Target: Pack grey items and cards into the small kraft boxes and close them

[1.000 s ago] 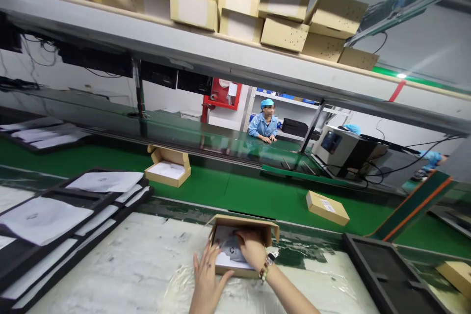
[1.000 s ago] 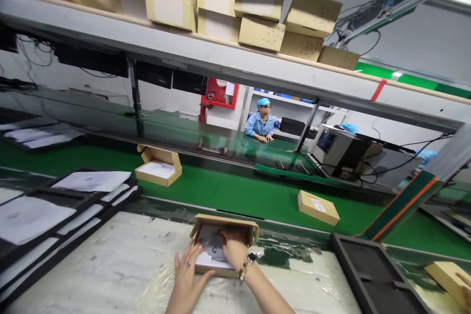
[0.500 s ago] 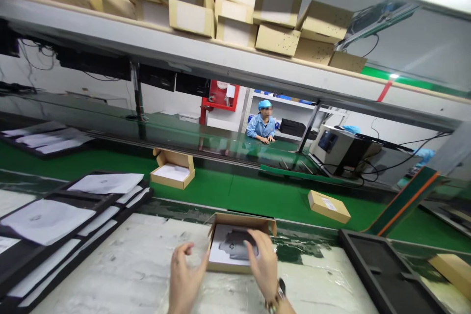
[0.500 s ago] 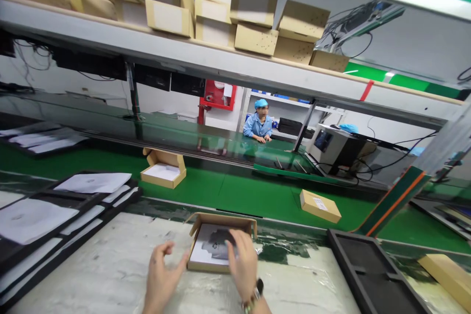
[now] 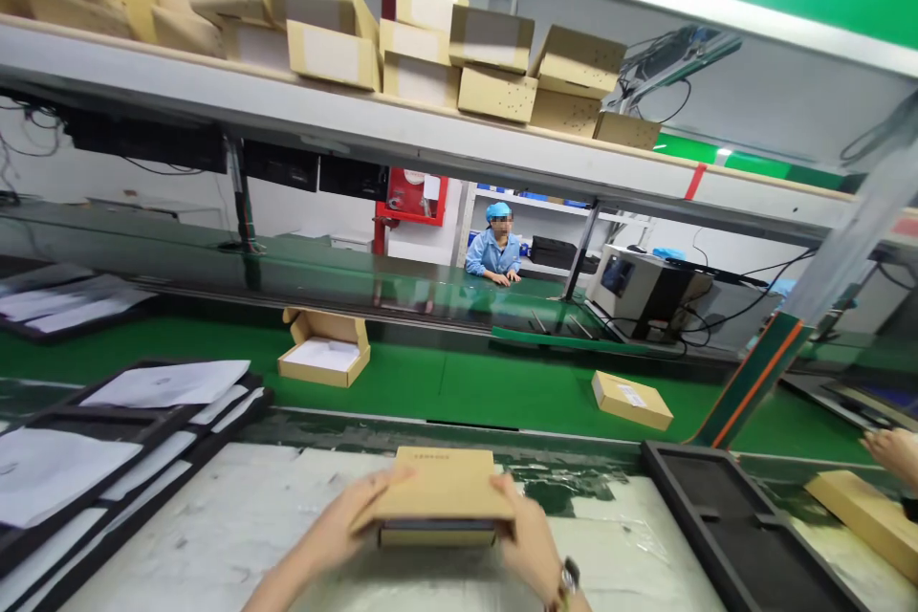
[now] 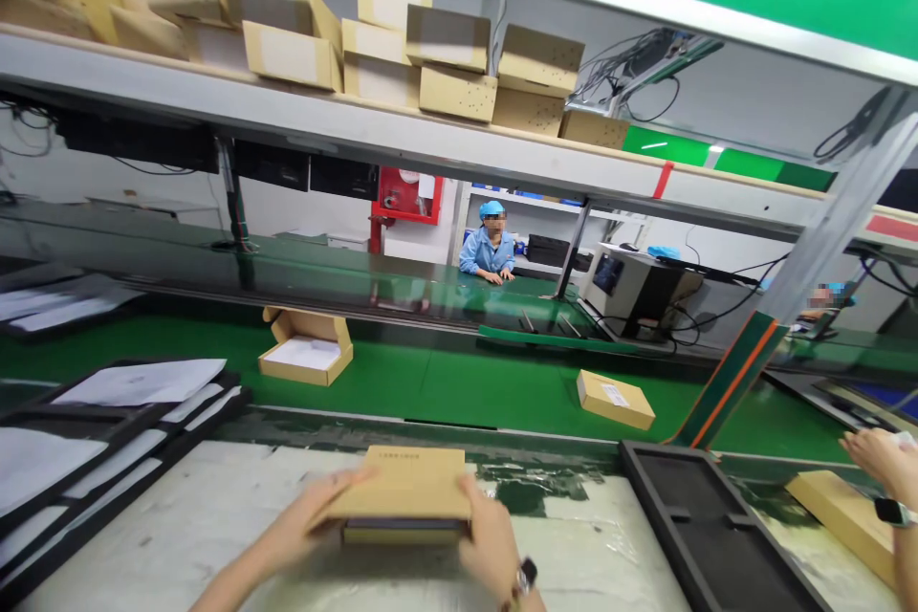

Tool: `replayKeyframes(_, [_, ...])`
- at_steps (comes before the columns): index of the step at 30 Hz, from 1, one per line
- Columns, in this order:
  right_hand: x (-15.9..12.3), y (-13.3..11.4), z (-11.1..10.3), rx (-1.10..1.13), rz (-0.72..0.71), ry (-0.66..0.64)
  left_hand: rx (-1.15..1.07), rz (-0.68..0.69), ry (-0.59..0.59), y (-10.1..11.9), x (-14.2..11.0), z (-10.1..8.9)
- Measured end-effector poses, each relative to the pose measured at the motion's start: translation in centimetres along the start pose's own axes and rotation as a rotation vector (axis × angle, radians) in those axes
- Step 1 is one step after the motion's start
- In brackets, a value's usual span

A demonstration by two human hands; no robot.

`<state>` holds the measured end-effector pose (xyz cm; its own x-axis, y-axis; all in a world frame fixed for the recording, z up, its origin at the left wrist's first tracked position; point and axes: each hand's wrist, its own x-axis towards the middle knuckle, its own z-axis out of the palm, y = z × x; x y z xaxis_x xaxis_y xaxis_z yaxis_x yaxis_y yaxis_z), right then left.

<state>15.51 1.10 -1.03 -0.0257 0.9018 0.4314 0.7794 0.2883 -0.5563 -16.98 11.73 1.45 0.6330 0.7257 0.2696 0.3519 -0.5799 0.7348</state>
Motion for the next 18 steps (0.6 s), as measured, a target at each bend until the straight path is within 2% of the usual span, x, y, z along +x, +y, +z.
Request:
replayKeyframes(3, [-4.7,1.9,3.4,-0.183,-0.019,0.049,0.136,-0.057,0.015,-3.0,-3.8,2.5])
replayKeyframes(5, [-5.7,2.2,4.6,-0.173,-0.008,0.051,0.129,-0.076,0.062,-3.8,-4.4,3.9])
replayKeyframes(6, [-5.3,1.9,4.5,-0.127,-0.010,0.036,0.095,-0.077,0.080,-3.7,-4.0,4.3])
replayKeyframes(8, [-3.3,0.7,3.0,-0.044,0.037,0.008,0.007,-0.104,0.088,-2.6,-2.4,4.6])
replayKeyframes(12, [3.5,-1.6,-2.0,-0.091,0.328,-0.039,-0.010,-0.307,0.057,1.3,2.0,3.5])
replayKeyframes(15, [7.5,-1.8,-4.2,-0.116,0.363,-0.079,0.079,-0.415,0.072,3.2,4.5,2.1])
replayKeyframes(18, [8.9,-1.6,-4.8,-0.126,0.338,-0.114,0.141,-0.413,0.127,4.0,5.8,0.7])
